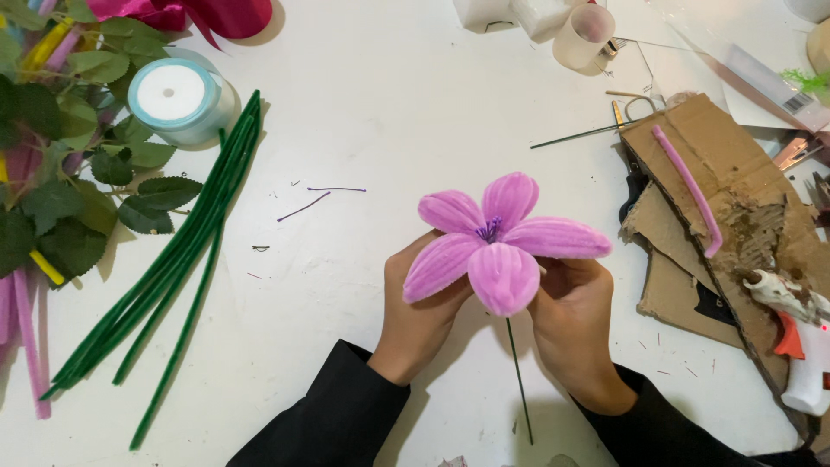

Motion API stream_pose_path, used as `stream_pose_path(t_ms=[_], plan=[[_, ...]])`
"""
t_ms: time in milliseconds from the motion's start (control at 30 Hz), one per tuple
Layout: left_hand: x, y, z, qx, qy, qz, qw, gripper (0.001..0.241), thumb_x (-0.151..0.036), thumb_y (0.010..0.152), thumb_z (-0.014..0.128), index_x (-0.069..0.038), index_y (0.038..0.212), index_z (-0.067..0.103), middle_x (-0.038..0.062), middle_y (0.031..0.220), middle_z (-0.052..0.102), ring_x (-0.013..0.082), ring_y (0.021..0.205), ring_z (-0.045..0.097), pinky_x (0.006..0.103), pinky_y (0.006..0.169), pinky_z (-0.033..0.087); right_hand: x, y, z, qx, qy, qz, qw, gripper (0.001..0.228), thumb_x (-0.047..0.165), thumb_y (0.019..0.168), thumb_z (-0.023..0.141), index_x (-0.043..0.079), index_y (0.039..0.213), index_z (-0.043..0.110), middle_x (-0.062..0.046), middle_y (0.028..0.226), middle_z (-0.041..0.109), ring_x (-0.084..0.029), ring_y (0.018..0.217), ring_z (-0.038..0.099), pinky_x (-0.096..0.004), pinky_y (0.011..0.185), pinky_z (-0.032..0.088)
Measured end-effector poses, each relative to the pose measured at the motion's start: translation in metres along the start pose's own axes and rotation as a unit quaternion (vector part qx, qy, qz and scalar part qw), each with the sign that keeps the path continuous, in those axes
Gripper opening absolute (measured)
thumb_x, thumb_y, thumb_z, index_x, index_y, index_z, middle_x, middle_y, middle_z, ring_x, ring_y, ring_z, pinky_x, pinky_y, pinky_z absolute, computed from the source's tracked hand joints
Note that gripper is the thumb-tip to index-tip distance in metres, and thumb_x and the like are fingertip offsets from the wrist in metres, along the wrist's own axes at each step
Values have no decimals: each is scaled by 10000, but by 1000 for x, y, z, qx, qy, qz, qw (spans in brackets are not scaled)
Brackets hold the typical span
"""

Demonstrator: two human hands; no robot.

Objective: The person assembles a pink pipe cleaner flower by attaching petals to a central wire stem using a hot glue gun. They then wrap a green pipe cleaner around the stem to form a finished flower.

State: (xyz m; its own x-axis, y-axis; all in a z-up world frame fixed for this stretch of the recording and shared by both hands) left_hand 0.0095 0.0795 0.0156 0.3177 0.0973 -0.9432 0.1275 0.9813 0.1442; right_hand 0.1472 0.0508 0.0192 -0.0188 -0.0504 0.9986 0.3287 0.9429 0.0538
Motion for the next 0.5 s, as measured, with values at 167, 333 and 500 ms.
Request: stream_pose_path(t_ms=[167, 333, 500], plan=[[14, 1, -6, -62, -27, -91, 994, 152, -186, 728, 647, -95, 850, 646, 36, 767, 656, 136, 748, 612, 283, 685, 515, 2, -2, 14, 83, 42, 36, 995, 202, 78, 724, 627, -13, 895, 568, -104, 805, 607, -163, 682, 572, -263, 588, 493], [16, 3, -13, -96, -39, -92, 990, 122, -189, 741, 639, -115, 837, 655, -8, 786, 655, 105, 810, 600, 282, 752, 487, -4, -7, 28, 172, 32, 75, 982, 139, 55, 737, 615, 5, 824, 519, -75, 752, 529, -137, 621, 510, -242, 493, 470], [30, -4, -16, -105, -40, -141, 984, 135, -88, 701, 631, -44, 827, 606, 66, 648, 594, 126, 507, 534, 244, 367, 445, -16, -13, 34, 223, -8, 142, 964, 305, 278, 765, 550, -1, 886, 561, -85, 800, 591, -186, 751, 597, -316, 703, 551]])
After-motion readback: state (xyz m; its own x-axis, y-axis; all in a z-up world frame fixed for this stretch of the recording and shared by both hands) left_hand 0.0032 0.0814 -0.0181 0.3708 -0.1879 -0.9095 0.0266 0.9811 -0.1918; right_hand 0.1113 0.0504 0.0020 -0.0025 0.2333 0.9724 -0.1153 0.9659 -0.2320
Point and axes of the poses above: each hand's wrist, its own y-axis towards the middle knuckle, its own z-axis out of the palm, x = y × z, the point moved 8 cm from there along y, towards the middle knuckle
